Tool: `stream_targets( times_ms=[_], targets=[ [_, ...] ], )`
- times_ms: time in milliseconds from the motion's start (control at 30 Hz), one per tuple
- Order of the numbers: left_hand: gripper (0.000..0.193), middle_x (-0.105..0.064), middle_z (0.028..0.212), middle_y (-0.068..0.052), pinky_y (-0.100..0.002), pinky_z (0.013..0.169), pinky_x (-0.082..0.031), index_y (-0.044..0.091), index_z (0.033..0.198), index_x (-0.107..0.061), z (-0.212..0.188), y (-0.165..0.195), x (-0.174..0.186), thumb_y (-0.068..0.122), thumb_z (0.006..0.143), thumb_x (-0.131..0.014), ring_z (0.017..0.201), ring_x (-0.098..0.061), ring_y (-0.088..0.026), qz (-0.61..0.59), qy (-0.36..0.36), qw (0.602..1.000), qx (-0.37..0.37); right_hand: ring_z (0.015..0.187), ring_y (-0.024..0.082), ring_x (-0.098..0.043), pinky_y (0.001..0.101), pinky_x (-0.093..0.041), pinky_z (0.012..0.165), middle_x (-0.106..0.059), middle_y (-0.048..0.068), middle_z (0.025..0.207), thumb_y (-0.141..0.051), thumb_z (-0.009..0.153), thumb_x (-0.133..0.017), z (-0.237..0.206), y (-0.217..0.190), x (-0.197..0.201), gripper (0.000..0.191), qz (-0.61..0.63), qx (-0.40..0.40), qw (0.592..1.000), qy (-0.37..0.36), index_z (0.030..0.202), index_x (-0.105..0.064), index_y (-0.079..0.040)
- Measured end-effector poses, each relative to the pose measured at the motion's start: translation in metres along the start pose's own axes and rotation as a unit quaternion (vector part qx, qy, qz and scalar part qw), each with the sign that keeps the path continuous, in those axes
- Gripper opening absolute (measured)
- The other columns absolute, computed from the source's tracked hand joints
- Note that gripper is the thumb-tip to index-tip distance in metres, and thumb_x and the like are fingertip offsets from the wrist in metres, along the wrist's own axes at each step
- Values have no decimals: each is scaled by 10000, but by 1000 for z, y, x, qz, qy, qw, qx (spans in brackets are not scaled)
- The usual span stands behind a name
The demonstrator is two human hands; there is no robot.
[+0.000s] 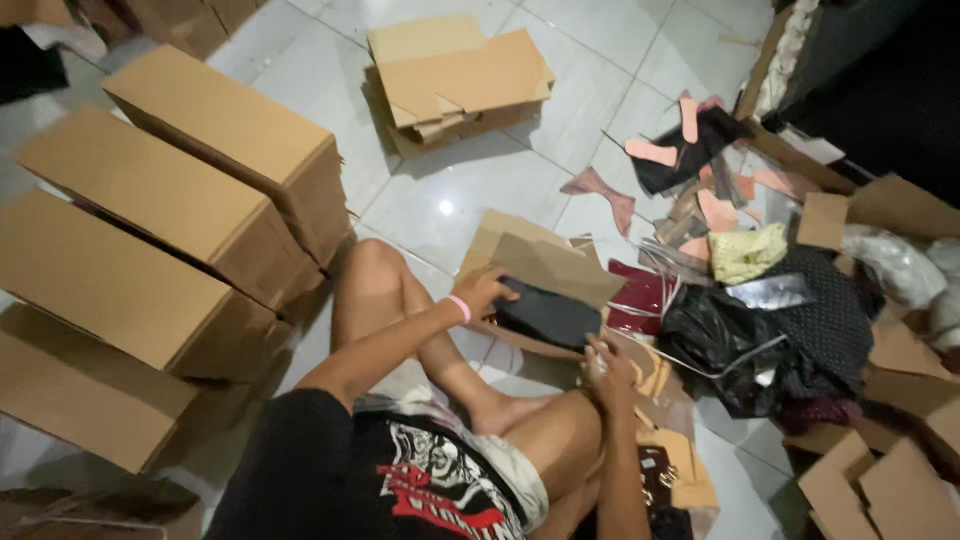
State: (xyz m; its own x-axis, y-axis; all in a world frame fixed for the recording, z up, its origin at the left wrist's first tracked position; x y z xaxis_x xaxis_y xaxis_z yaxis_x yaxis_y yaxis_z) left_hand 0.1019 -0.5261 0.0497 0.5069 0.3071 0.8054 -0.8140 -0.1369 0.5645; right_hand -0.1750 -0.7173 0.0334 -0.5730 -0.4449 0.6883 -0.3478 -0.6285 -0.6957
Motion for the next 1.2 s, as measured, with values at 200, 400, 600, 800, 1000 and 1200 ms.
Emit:
stream_targets(
  times_ms=[200,400,600,800,1000,1200],
  targets=[
    [526,-619,1318,-182,-493,990,-463,120,1143,-729,-18,2,-33,147,636,-863,1159,-607,-388,114,-36,992,-37,1279,402,-562,469,-450,1080,-621,214,1362,-232,921,-734,7,-22,-17,366,-105,124,987,2,1259,-725,-92],
    [505,-639,1166,-208,-506,1059,-441,71,1206,-692,-9,17,-43,72,707,-771,1094,-637,-375,177,40,983,-11,1190,402,-618,446,-495,997,-651,215,1309,-236,882,-772,25,-12,-24,357,-107,41,992,-46,1207,-754,-89],
    [441,-575,1342,-213,-478,1086,-401,123,1191,-705,-34,4,-26,148,755,-762,1281,-532,-402,65,31,995,68,1144,363,-663,430,-529,969,-635,230,1362,-218,904,-739,18,-2,-26,294,-70,0,997,-33,1152,-762,-61],
    [771,-521,1350,-362,-521,1050,-420,19,1515,-374,-67,-19,-1,138,836,-719,1216,-504,-501,-146,206,956,147,1275,226,-588,344,-498,997,-545,131,1479,-220,1068,-567,6,5,-9,398,159,-98,982,-13,1425,-584,-45],
    [711,-666,1253,-236,-379,989,-547,153,1562,-404,-23,-55,-5,57,901,-648,1115,-698,-310,-254,6,953,164,1121,208,-572,312,-520,872,-531,175,1353,-164,958,-646,9,8,-24,681,255,-211,941,-66,1593,-406,-112],
    [661,-662,1323,-207,-388,997,-534,52,1434,-540,0,-58,31,91,816,-770,1159,-680,-313,-208,107,972,24,1369,337,-451,413,-421,1072,-437,228,1544,-195,887,-778,21,-19,-25,762,98,-2,987,-127,1535,-422,-8]
  ],
)
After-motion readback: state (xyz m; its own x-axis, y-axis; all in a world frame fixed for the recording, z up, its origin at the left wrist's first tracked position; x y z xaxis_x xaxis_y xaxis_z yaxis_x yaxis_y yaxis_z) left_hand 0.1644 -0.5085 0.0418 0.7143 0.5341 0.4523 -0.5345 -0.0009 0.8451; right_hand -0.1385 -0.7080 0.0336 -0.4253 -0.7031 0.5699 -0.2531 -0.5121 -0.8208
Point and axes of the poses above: each hand's wrist, its own z-axis towards the middle knuckle, its own x-axis out of the back of the hand, y = z × x, the point moved 6 cm from there along z, towards the middle knuckle
